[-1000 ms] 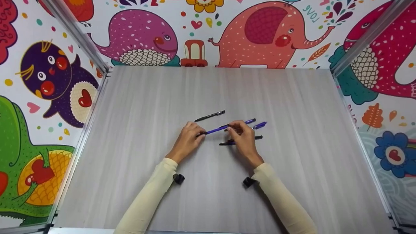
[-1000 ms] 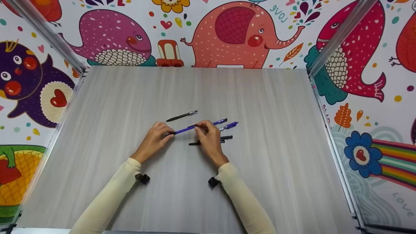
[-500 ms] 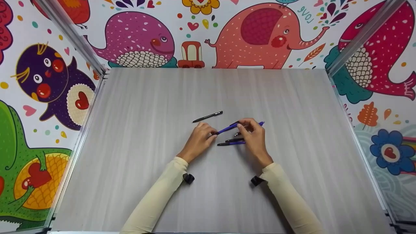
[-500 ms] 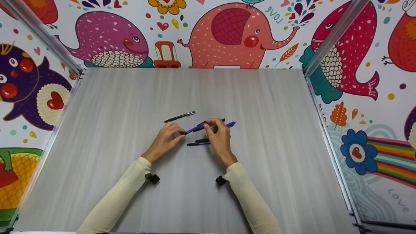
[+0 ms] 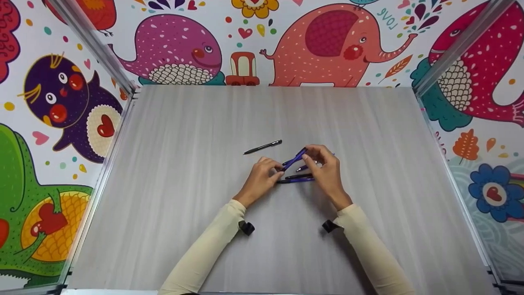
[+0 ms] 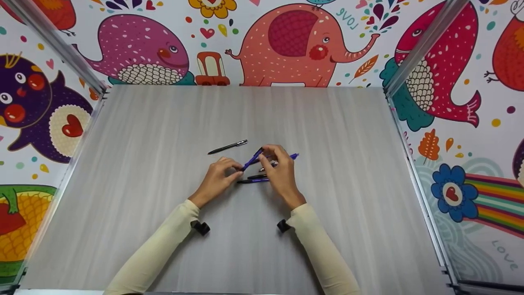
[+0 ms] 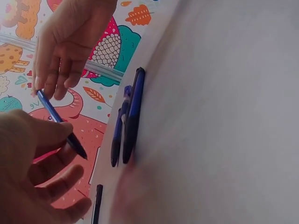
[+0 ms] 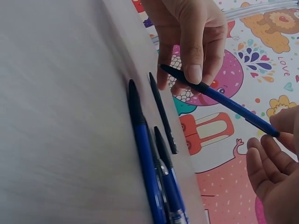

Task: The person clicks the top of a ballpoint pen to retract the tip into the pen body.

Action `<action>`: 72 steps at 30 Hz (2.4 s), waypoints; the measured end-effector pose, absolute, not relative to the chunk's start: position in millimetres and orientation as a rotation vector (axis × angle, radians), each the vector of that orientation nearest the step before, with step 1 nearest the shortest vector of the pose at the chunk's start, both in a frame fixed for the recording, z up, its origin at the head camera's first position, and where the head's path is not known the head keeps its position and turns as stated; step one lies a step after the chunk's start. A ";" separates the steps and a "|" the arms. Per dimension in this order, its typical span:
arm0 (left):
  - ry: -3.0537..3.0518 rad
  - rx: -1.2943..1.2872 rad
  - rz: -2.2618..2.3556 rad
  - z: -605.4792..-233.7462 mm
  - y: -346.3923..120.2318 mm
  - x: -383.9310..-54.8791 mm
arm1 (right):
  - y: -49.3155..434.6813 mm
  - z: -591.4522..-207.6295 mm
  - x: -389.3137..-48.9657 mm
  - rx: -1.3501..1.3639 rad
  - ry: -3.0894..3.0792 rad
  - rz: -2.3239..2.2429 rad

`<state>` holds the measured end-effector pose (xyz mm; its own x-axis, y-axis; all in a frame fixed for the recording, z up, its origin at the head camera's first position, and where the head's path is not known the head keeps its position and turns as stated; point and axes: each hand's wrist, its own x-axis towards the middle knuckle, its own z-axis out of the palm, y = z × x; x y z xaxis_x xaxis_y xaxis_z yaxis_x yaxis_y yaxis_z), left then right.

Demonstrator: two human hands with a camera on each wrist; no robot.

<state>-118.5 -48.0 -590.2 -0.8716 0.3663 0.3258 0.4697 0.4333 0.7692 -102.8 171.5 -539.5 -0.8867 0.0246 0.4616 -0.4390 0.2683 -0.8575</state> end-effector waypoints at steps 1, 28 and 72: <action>-2.562 -0.745 -1.442 -589.7 -46.4 -117.8 | 173.3 -542.5 -104.9 0.386 -2.165 1.656; -2.430 -0.446 -2.386 -576.3 -32.7 -103.1 | 181.5 -538.0 -111.7 0.771 -2.231 2.132; -1.831 0.034 -3.189 -570.4 -33.6 -92.2 | 174.8 -533.1 -115.3 0.748 -2.387 2.018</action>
<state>-92.2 -33.6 -570.4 -0.8598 0.4341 -0.2688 -0.4510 -0.3988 0.7985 -115.3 174.8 -533.1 -0.8891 -0.3908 0.2384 -0.3000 0.1041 -0.9482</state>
